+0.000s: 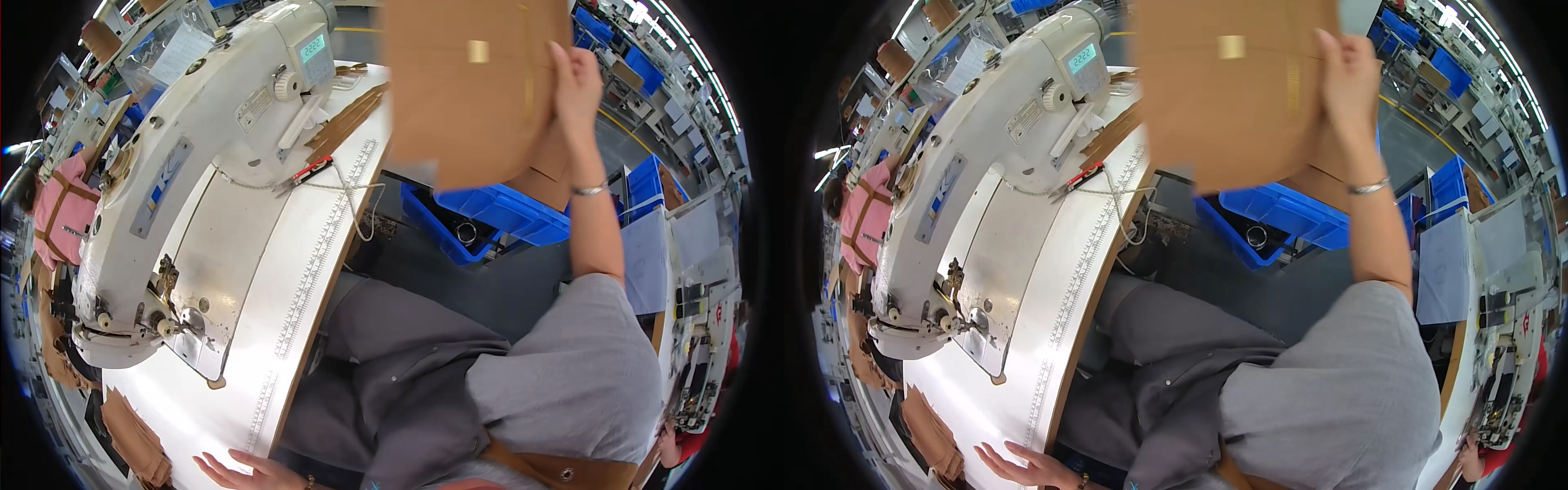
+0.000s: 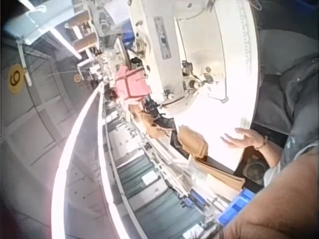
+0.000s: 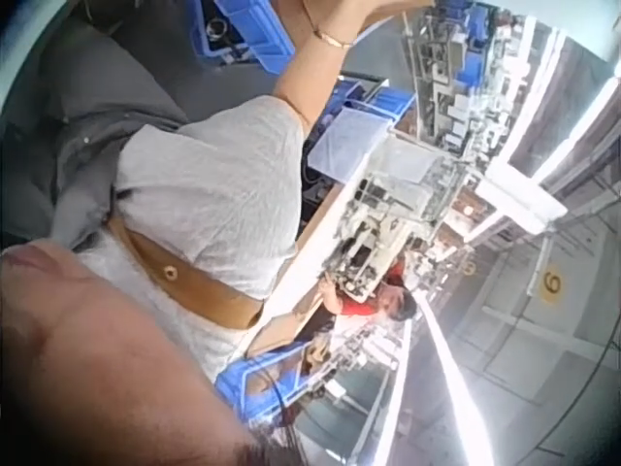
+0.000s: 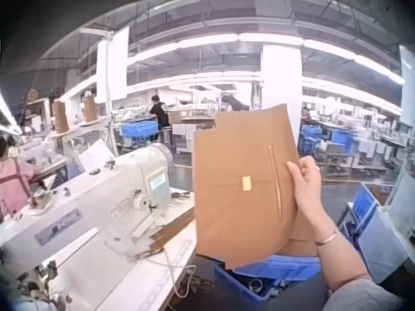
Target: Using an industrial sewing machine to attach zippers and assemble leather bag components.
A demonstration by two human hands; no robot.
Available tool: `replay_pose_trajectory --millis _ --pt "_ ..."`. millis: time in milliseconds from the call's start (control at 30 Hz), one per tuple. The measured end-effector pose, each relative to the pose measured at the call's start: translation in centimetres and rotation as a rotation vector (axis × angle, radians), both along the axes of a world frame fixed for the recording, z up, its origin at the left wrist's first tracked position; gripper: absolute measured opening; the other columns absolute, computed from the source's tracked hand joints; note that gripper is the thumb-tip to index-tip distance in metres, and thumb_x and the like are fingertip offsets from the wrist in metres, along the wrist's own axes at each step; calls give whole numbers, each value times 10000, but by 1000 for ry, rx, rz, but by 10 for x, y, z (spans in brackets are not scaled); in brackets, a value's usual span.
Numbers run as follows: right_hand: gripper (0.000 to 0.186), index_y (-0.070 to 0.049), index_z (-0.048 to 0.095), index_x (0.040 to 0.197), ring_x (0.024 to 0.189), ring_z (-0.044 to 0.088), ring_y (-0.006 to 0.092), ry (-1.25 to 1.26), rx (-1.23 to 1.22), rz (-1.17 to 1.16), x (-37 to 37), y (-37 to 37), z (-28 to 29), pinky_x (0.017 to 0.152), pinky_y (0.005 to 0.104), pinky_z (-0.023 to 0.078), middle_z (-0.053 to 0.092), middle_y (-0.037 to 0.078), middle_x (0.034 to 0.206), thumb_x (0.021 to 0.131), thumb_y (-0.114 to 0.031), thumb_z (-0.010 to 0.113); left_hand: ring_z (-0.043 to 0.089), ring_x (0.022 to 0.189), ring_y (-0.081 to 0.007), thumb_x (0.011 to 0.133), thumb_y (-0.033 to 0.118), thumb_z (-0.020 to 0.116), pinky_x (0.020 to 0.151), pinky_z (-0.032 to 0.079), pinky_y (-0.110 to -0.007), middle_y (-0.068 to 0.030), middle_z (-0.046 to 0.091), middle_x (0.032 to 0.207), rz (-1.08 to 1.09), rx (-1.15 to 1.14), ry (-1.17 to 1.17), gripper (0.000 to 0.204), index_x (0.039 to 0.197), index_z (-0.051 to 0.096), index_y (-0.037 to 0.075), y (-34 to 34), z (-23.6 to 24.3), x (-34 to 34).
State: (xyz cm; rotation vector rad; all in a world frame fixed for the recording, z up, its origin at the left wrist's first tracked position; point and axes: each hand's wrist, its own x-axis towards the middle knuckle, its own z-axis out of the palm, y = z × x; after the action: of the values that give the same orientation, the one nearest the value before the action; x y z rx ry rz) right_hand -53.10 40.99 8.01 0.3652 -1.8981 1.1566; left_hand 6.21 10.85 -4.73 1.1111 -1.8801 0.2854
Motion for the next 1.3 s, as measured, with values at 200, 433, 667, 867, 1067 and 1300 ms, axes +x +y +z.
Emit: replay_pose_trajectory --millis 200,433,667,867,1067,1300 --pt "468 -37 619 1249 1059 685 359 325 667 -642 -71 87 -51 900 444 545 718 179 1067 960 -386 735 538 1398 -322 1092 234 578 1118 486 -464 -190 556 1509 136 -84 -199 393 1406 619 1 -20 -14 19" --pt "250 -95 720 1160 1051 694 310 178 941 450 -47 -92 -96 874 410 565 732 61 1153 914 -116 678 537 1397 -357 1087 212 566 1125 477 -502 -212 574 1479 69 -24 -228 367 1364 636 -17 -21 -17 22" --pt "291 -76 733 1162 1048 711 327 180 1137 632 -39 -202 -91 884 426 576 748 104 1145 933 -63 553 526 1405 -358 1059 202 596 1132 456 -534 -192 594 1471 45 31 -193 357 1350 652 3 -20 -19 22" --pt "257 -51 698 1124 1001 694 349 297 880 702 -11 -193 -27 858 439 560 714 124 1078 877 -28 630 526 1385 -351 1059 173 605 1128 446 -475 -175 596 1466 47 48 -218 365 1366 632 -22 -15 -9 11" --pt "331 -55 618 1043 833 611 357 552 960 981 95 -215 -1 715 436 509 589 118 939 736 6 725 517 1384 -405 973 123 670 1145 394 -503 -185 600 1461 8 158 -170 390 1342 646 -1 -10 1 3" --pt "230 -55 585 1037 817 632 306 507 1045 1527 212 -287 -84 676 402 529 579 109 981 826 0 656 562 1351 -381 863 139 797 1097 466 -471 -129 652 1387 -157 468 -184 412 1257 706 63 -21 27 22"
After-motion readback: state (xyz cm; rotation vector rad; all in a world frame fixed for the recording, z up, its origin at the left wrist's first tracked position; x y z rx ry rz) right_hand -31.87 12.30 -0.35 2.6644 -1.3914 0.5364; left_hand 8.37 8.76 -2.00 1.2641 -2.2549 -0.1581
